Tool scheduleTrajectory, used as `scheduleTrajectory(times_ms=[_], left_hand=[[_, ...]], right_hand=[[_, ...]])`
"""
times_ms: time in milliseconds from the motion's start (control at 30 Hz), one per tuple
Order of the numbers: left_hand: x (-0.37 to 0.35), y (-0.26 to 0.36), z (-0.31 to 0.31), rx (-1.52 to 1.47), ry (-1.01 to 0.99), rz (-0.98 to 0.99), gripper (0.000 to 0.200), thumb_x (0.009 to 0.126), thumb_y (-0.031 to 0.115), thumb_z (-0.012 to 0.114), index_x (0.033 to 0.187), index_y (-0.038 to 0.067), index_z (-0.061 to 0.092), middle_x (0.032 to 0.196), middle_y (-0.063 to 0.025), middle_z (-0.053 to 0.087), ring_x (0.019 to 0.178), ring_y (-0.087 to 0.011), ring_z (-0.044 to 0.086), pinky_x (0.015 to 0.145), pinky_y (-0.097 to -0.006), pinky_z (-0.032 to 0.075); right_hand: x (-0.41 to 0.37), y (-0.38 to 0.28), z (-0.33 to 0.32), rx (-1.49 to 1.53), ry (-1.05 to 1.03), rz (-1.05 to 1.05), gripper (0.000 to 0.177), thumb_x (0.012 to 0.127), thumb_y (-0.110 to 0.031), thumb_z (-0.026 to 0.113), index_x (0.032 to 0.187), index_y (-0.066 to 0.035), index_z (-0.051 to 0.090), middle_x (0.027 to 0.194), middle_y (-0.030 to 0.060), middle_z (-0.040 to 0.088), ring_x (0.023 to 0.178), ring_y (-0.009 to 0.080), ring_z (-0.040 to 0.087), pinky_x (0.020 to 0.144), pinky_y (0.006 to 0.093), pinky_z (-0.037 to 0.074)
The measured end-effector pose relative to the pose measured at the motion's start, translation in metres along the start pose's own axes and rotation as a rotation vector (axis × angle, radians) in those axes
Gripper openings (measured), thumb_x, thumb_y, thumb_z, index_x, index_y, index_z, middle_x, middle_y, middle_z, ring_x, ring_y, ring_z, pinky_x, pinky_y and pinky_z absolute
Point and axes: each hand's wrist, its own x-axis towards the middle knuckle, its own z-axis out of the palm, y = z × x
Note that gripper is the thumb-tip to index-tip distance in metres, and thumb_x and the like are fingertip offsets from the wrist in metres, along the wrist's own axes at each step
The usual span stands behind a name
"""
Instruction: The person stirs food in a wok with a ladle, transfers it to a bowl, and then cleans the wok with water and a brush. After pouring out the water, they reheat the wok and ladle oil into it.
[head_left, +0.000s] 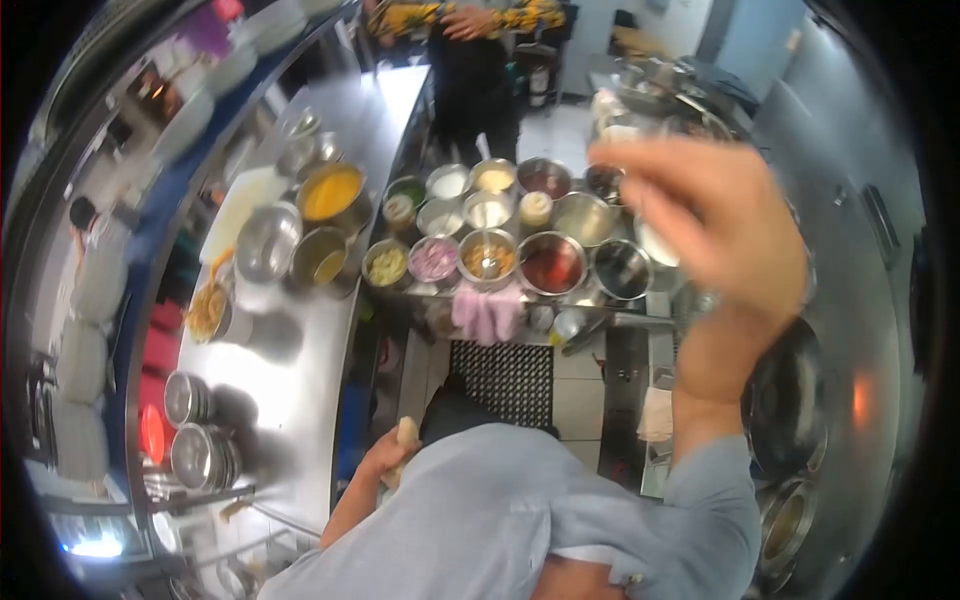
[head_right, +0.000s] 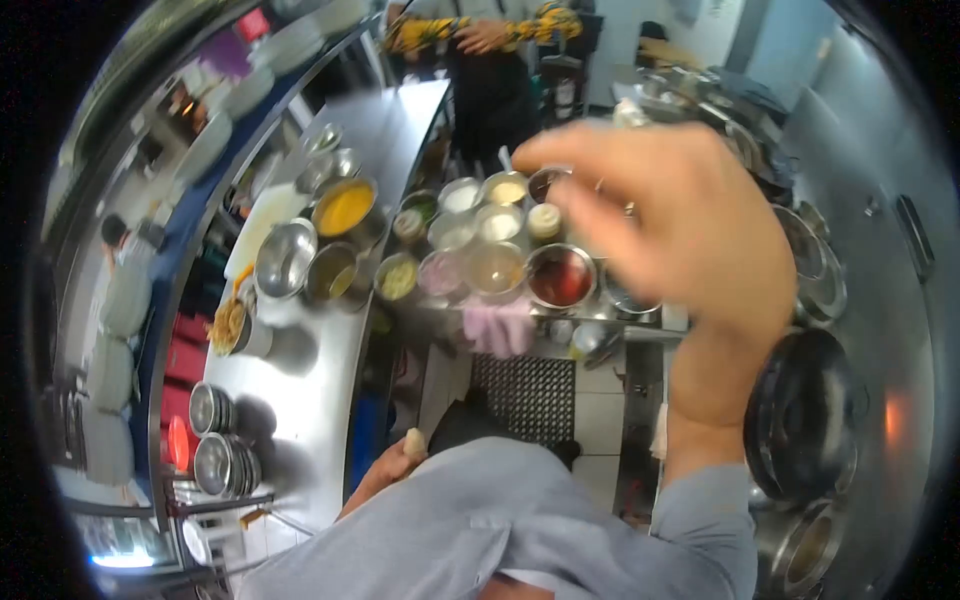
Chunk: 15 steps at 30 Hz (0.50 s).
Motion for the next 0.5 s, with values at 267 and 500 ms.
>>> scheduleTrajectory(times_ms=[267, 500], left_hand=[[0.004, 0.029, -0.063, 0.237, -0.028, -0.094, 0.071, 0.078, 0.06, 0.059, 0.112, -0.002, 0.062, 0.112, -0.0252, 0.062, 0.108, -0.0366, 0.059, 0.091, -0.0418, 0.045], [0.007, 0.087, -0.13, -0.194, 0.304, 0.226, 0.044, 0.088, 0.026, 0.054, 0.127, 0.005, 0.051, 0.119, -0.0211, 0.058, 0.113, -0.0304, 0.055, 0.095, -0.037, 0.041]], right_hand=[[0.132, 0.106, 0.236, 0.318, -0.57, 0.377, 0.03, 0.082, -0.024, 0.062, 0.106, -0.007, 0.067, 0.084, 0.0125, 0.069, 0.069, 0.0203, 0.066, 0.068, 0.0333, 0.052], [0.094, 0.111, 0.463, -0.063, -0.94, 0.27, 0.037, 0.074, -0.024, 0.065, 0.103, -0.001, 0.064, 0.097, 0.024, 0.066, 0.093, 0.0369, 0.063, 0.082, 0.0441, 0.05]])
